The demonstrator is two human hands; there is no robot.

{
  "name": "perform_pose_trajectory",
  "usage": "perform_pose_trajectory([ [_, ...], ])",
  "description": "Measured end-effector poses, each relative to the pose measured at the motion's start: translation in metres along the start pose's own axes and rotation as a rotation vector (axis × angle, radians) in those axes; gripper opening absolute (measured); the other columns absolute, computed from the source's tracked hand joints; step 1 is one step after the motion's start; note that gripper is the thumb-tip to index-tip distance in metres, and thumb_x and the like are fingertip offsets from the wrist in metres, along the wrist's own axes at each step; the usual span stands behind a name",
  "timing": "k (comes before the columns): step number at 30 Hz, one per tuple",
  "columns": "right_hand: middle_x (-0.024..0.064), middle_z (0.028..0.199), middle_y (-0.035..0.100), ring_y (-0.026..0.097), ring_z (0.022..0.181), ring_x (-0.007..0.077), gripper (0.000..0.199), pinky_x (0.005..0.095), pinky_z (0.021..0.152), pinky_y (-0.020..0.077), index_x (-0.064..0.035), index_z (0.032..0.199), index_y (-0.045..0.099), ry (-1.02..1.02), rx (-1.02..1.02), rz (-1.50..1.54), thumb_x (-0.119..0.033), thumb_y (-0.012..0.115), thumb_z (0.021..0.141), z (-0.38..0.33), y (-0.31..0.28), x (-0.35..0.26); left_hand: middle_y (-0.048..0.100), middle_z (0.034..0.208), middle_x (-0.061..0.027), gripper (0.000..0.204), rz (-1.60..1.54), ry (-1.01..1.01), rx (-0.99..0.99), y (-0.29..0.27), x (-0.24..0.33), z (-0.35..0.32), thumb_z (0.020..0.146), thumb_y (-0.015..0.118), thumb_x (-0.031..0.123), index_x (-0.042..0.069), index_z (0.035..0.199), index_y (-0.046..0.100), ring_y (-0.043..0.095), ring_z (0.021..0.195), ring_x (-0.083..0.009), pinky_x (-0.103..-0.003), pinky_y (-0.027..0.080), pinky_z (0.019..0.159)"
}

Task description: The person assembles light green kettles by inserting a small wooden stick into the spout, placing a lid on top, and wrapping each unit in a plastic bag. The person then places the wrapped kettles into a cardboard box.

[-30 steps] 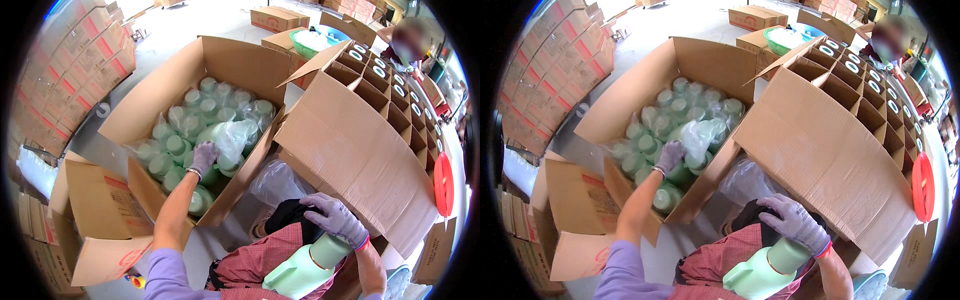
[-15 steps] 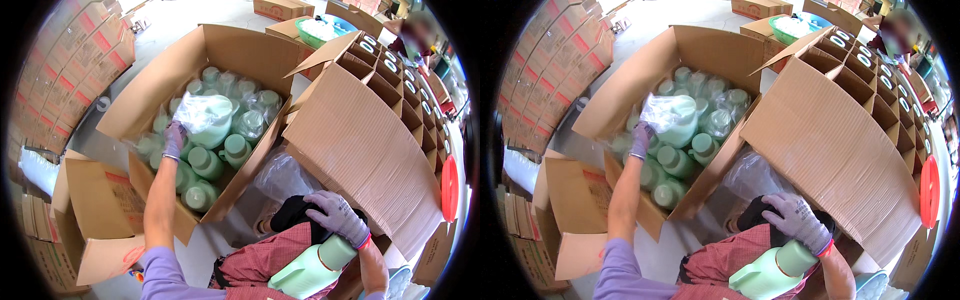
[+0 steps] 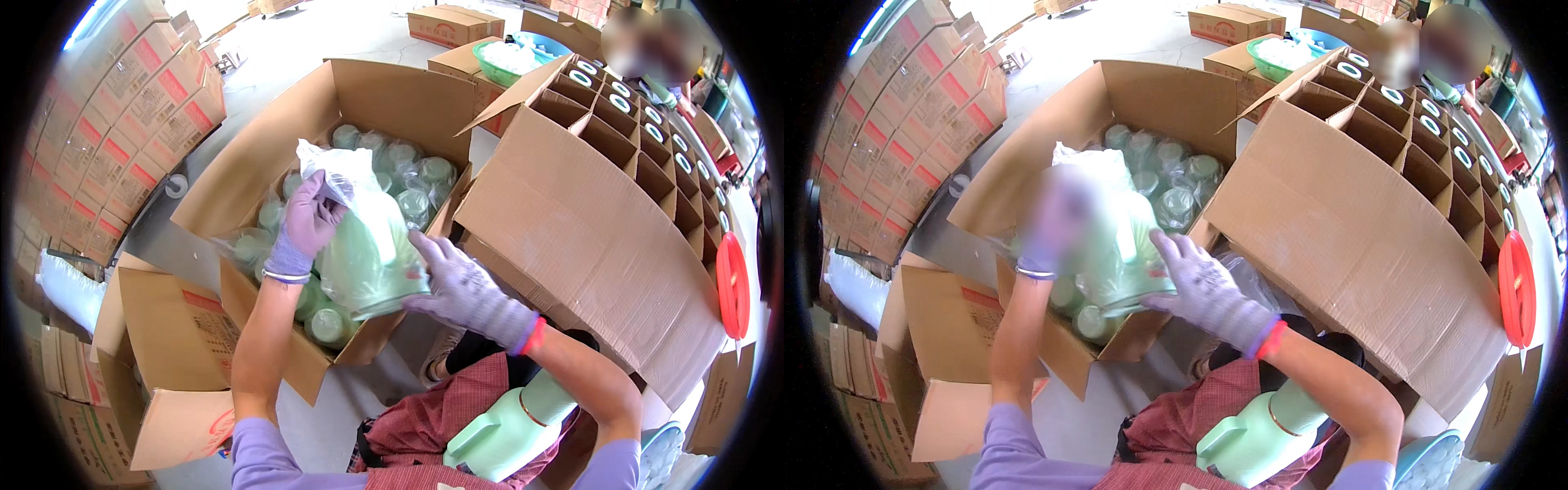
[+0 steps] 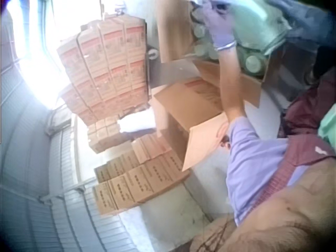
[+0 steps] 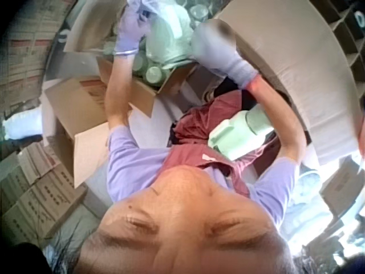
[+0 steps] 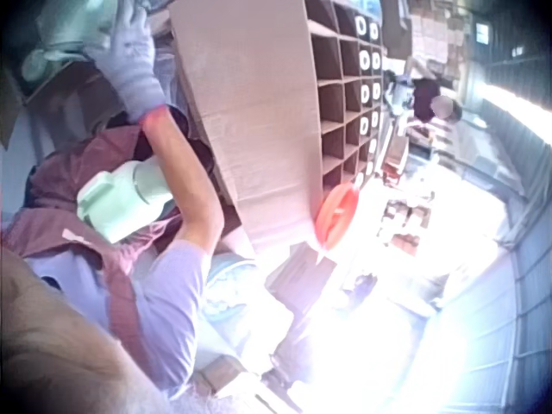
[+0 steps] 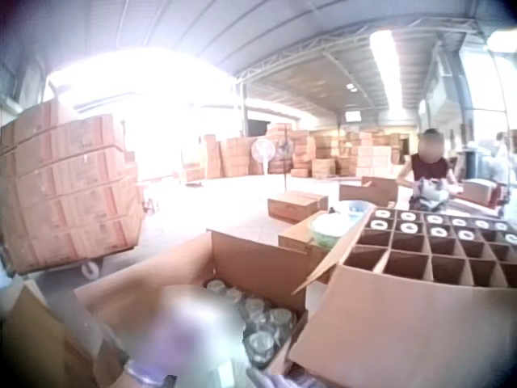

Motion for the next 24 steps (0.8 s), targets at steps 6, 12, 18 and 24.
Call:
perform_pose_trajectory([
  [6,0.0147,0.092,0.062,0.064,0.083,0.0304,0.023,0.0399,0.077,0.0518,-0.0038,0.108,0.058,0.032,0.026,0.130,-0.014,0.064,0.089,0.015,0.008,0.005,0.065,0.107,-0.0049,0.024,0.018,0.092,0.007,0.006,0.058,-0.014,0.100,0.054,0.027,0.010,0.115,0.059,0.062,0.099,-0.0183,-0.036,0.053,0.083],
  [12,0.0199,0.107,0.058,0.062,0.094,0.0289,0.056,0.0373,0.082,0.0516,0.0030,0.114,0.050,0.126,0.109,0.213,-0.034,0.077,0.083,0.008,0.001,0.002,0.062,0.115,-0.0078,0.032,-0.126,0.084,0.010,0.013,0.074,-0.009,0.097,0.059,0.029,0.008,0.121,0.057,0.057,0.110,-0.0223,-0.040,0.048,0.092],
  [18,0.0095,0.079,0.062,0.056,0.071,0.0162,0.033,0.0327,0.065,0.0480,0.0044,0.092,0.055,0.512,0.226,0.472,-0.022,0.073,0.084,0.022,-0.002,-0.006,0.058,0.123,-0.0107,0.041,-0.496,-0.062,-0.015,0.028,0.104,-0.011,0.094,0.063,0.030,0.006,0.126,0.055,0.052,0.120,-0.0264,-0.045,0.044,0.100],
  [24,0.0050,0.061,0.057,0.054,0.058,0.0113,0.046,0.0318,0.055,0.0466,0.0050,0.078,0.060,0.422,0.476,0.630,-0.039,0.068,0.086,0.017,-0.048,0.010,0.055,0.128,-0.0135,0.051,-0.567,0.046,-0.317,-0.003,0.120,-0.015,0.087,0.071,0.032,0.005,0.128,0.056,0.049,0.126,-0.0311,-0.047,0.041,0.105],
])
Point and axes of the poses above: each hand's wrist, its own z-axis towards the middle knuckle, its own y-axis out of the palm, x = y × z, the point moved 1 cm from there along z, towards the middle knuckle
